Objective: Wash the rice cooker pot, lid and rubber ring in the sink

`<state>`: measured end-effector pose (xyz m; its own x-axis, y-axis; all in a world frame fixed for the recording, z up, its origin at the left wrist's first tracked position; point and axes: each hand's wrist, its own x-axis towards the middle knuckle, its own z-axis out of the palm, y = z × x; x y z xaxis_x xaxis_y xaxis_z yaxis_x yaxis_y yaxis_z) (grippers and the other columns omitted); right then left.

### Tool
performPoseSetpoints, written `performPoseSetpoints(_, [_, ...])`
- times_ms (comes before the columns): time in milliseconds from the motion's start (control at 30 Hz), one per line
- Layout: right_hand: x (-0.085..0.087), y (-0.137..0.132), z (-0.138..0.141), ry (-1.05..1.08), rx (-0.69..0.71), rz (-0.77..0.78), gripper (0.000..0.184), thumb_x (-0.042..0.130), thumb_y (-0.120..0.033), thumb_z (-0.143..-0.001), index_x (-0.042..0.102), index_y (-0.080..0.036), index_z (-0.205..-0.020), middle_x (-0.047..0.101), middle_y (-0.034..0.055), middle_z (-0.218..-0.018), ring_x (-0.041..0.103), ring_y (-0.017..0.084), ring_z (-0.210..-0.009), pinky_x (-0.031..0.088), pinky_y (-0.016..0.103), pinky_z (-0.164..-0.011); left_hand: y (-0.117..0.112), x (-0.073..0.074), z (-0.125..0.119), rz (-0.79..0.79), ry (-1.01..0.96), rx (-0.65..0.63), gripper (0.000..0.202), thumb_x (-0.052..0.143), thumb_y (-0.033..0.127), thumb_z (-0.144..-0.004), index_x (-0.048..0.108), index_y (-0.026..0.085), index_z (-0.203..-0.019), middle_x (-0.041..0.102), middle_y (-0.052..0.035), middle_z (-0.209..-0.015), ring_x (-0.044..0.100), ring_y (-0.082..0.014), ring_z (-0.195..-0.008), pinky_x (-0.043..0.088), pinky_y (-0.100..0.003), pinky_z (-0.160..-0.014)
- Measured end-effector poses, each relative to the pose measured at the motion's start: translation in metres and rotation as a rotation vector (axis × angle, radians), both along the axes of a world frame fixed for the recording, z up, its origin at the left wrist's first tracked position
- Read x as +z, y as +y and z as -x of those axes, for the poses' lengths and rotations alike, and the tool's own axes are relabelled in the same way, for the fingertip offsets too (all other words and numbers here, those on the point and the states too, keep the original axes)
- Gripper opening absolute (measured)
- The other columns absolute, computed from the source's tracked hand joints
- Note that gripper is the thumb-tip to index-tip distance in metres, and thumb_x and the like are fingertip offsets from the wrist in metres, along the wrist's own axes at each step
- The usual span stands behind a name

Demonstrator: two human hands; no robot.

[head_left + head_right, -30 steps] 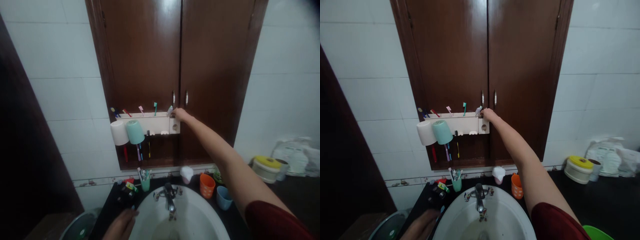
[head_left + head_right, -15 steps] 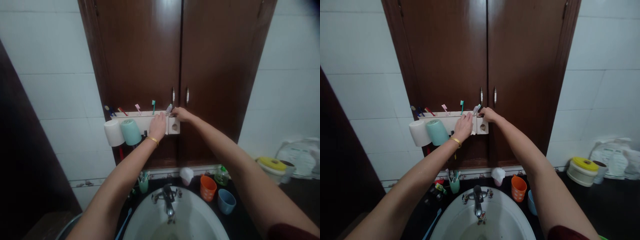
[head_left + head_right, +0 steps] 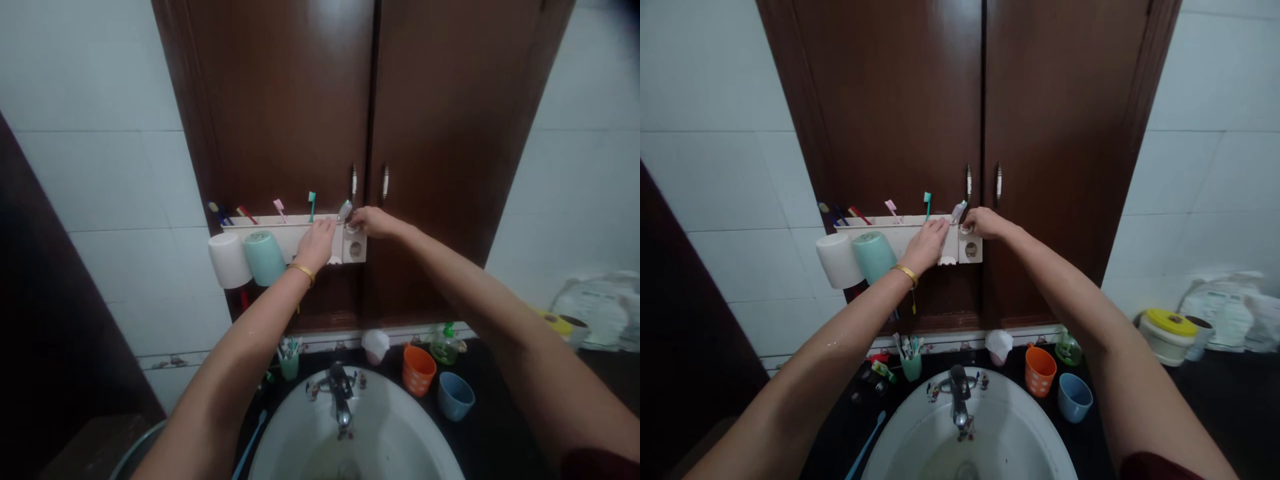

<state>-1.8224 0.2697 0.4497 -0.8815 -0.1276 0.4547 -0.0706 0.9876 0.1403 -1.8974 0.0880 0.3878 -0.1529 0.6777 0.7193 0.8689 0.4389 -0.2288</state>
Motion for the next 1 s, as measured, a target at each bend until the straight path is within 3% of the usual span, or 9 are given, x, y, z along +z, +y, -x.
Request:
performPoseSetpoints(200, [0.000,-0.005,0.004,0.045,-0.081,-0.062,0.045,0.047,0.001,-0.070,0.073,-0.015,-0.103,0.068,0.0088,-0.112,0.060,0.020,-0.099,0.045,0.029,-0.087,-0.001,0.003,-0.006,0.000,-0.047,0.033,0.040,0.034,0.002,-0.087,0.048,0.010,-0.124,0.056,-0.0139,-0.121,0.046,-0.0227,-0.110,0.042,-0.034,-0.098])
performPoseSetpoints(433, [-0.001,0.000,-0.005,0.052,-0.020,0.000,0.039,0.045,-0.004,-0.074,0.075,-0.017,-0.097,0.068,0.0073,-0.103,0.060,0.018,-0.094,0.045,0.028,-0.083,0.000,0.001,-0.005,-0.032,-0.053,-0.017,0.041,0.034,0.000,-0.085,0.049,0.010,-0.122,0.056,-0.0132,-0.121,0.046,-0.0216,-0.110,0.043,-0.035,-0.098])
performPoseSetpoints(600, [-0.005,-0.014,-0.003,0.073,-0.107,-0.028,0.043,0.046,-0.006,-0.075,0.070,-0.019,-0.108,0.070,0.0058,-0.104,0.060,0.019,-0.093,0.044,0.027,-0.080,0.001,0.000,-0.003,-0.053,-0.073,-0.022,0.042,0.034,0.000,-0.085,0.049,0.010,-0.123,0.056,-0.0139,-0.122,0.045,-0.0219,-0.112,0.044,-0.035,-0.097])
performPoseSetpoints(800, [-0.009,-0.022,-0.007,-0.016,-0.099,-0.196,0.041,0.046,-0.002,-0.074,0.071,-0.016,-0.103,0.068,0.0078,-0.110,0.059,0.019,-0.095,0.041,0.027,-0.082,0.001,0.000,-0.002,-0.050,-0.060,-0.047,0.042,0.035,0.000,-0.084,0.050,0.010,-0.123,0.056,-0.0146,-0.124,0.046,-0.0218,-0.112,0.042,-0.035,-0.100])
performPoseSetpoints(1000, [-0.015,-0.020,0.000,-0.020,-0.232,-0.348,0.037,0.044,-0.005,-0.080,0.070,-0.013,-0.104,0.065,0.0131,-0.109,0.055,0.021,-0.090,0.040,0.030,-0.078,0.002,0.000,-0.003,-0.060,-0.064,-0.046,0.040,0.035,0.000,-0.085,0.051,0.008,-0.121,0.057,-0.0147,-0.118,0.046,-0.0219,-0.111,0.042,-0.034,-0.099])
